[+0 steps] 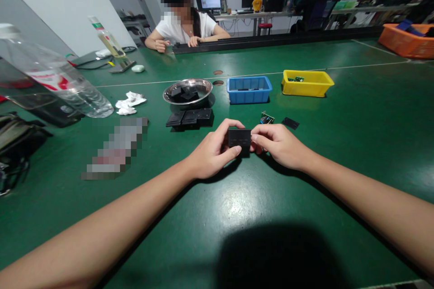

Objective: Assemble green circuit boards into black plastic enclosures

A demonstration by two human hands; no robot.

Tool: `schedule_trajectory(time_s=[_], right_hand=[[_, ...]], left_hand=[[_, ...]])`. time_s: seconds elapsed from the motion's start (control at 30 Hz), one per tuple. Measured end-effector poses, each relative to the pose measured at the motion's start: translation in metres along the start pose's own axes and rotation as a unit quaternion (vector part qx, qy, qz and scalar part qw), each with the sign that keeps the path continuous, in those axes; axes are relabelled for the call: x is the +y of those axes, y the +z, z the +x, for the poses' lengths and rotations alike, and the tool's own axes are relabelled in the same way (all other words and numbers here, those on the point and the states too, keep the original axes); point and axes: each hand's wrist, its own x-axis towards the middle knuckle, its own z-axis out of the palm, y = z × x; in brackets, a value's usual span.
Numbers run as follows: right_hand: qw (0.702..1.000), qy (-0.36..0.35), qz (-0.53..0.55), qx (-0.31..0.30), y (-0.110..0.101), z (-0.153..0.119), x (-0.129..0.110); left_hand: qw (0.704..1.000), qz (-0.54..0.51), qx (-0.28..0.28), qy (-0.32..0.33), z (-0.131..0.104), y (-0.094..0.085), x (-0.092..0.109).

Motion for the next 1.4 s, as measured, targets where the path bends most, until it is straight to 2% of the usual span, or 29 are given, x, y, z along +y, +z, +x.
schedule_trajectory(time_s=[1.4], right_hand=[[1.000, -0.009, -0.016, -0.003, -0.0008, 0.0002, 0.0001]], left_hand=[[1.000, 0.004, -0.005, 0.004, 0.0003, -0.0010, -0.0003]])
